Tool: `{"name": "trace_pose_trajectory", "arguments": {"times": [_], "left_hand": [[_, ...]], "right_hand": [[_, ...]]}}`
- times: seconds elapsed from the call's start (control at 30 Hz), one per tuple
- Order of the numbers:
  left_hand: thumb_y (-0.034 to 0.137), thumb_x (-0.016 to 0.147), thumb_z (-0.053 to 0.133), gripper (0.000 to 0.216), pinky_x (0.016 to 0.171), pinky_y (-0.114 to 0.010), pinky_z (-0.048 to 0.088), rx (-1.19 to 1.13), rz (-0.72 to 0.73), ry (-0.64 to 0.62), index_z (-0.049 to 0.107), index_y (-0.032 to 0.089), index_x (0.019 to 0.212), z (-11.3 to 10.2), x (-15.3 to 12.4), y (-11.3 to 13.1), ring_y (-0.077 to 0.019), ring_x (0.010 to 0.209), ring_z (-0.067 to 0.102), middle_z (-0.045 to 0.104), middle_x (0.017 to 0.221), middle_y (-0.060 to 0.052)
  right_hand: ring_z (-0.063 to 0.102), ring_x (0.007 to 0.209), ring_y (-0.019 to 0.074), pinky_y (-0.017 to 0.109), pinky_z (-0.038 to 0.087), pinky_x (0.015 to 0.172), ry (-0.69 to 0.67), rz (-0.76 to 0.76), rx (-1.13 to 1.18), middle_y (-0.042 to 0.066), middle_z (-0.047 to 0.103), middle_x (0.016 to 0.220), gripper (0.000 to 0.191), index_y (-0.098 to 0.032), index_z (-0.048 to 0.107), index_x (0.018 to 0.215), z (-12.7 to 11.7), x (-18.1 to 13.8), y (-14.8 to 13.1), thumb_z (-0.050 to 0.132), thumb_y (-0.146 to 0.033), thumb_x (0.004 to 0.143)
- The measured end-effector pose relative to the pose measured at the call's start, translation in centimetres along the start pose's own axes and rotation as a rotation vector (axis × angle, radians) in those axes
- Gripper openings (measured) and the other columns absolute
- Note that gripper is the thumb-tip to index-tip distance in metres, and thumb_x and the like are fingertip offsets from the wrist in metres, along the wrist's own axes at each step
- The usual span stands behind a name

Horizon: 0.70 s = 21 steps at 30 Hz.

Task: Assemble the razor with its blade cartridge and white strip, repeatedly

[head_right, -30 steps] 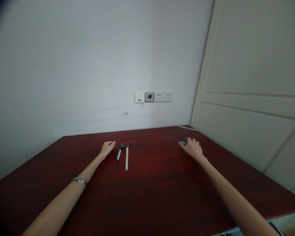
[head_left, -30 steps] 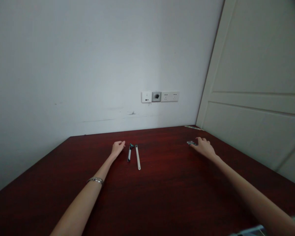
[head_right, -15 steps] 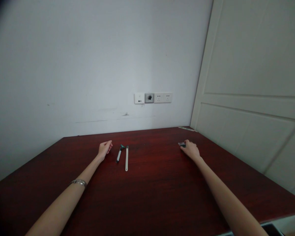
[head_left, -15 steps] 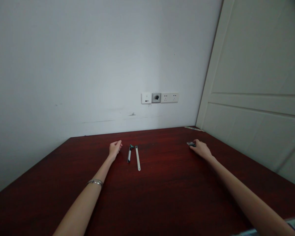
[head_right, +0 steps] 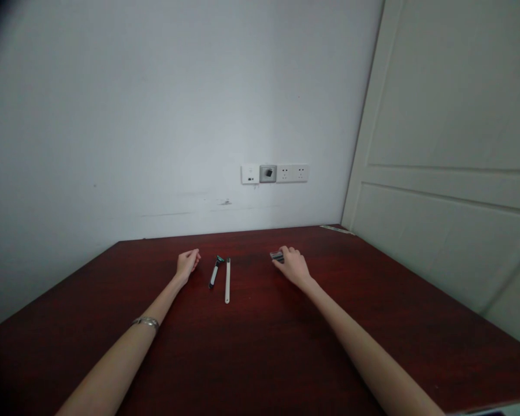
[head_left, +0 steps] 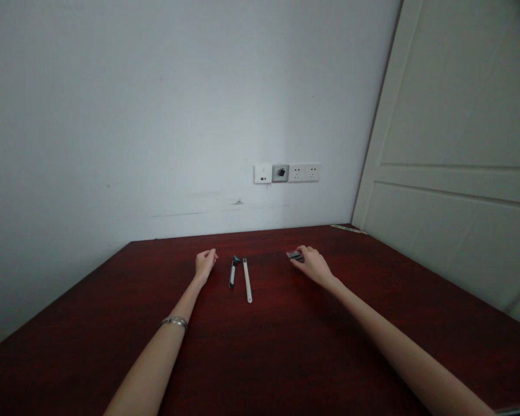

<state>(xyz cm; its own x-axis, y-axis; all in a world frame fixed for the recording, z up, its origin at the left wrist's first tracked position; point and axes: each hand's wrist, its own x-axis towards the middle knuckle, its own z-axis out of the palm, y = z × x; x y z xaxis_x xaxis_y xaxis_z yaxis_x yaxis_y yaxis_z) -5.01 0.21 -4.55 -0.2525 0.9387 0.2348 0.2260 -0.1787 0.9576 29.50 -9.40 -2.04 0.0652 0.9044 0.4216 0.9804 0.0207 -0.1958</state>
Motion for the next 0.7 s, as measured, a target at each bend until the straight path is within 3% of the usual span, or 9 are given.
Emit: {"name": "trace_pose_trajectory", "arguments": {"times": [0.13, 0.27, 0.7], "left_hand": [[0.038, 0.068, 0.042, 0.029, 0.040, -0.020, 0.030, 0.108, 0.062, -0.004, 0.051, 0.017, 0.051, -0.1, 0.0, -0.3, -0.0098, 0.038, 0.041, 0.047, 0.042, 0.001], [0.038, 0.069, 0.040, 0.031, 0.044, -0.021, 0.033, 0.198, 0.115, -0.005, 0.052, 0.017, 0.050, -0.1, -0.2, -0.4, -0.0120, 0.043, 0.047, 0.051, 0.045, -0.001], [0.040, 0.073, 0.040, 0.036, 0.051, -0.023, 0.035, 0.246, 0.190, -0.039, 0.052, 0.017, 0.049, -0.2, -0.1, -0.9, -0.0126, 0.045, 0.048, 0.050, 0.045, -0.001]], "right_hand": [[0.054, 0.093, 0.0236, 0.031, 0.039, 0.075, -0.046, -0.133, 0.039, 0.011, 0.060, 0.098, 0.037, -0.018, 0.054, 0.103, 1.0, -0.3, -5.2, 0.052, -0.046, 0.079], [0.052, 0.093, 0.0247, 0.033, 0.038, 0.076, -0.086, -0.184, 0.042, 0.011, 0.059, 0.101, 0.037, -0.019, 0.054, 0.105, 1.9, -0.4, -8.4, 0.053, -0.046, 0.079], [0.049, 0.100, 0.0286, 0.038, 0.037, 0.080, -0.104, -0.108, -0.007, 0.015, 0.057, 0.106, 0.048, -0.018, 0.055, 0.110, 3.9, -0.8, -10.7, 0.051, -0.054, 0.078]]}}
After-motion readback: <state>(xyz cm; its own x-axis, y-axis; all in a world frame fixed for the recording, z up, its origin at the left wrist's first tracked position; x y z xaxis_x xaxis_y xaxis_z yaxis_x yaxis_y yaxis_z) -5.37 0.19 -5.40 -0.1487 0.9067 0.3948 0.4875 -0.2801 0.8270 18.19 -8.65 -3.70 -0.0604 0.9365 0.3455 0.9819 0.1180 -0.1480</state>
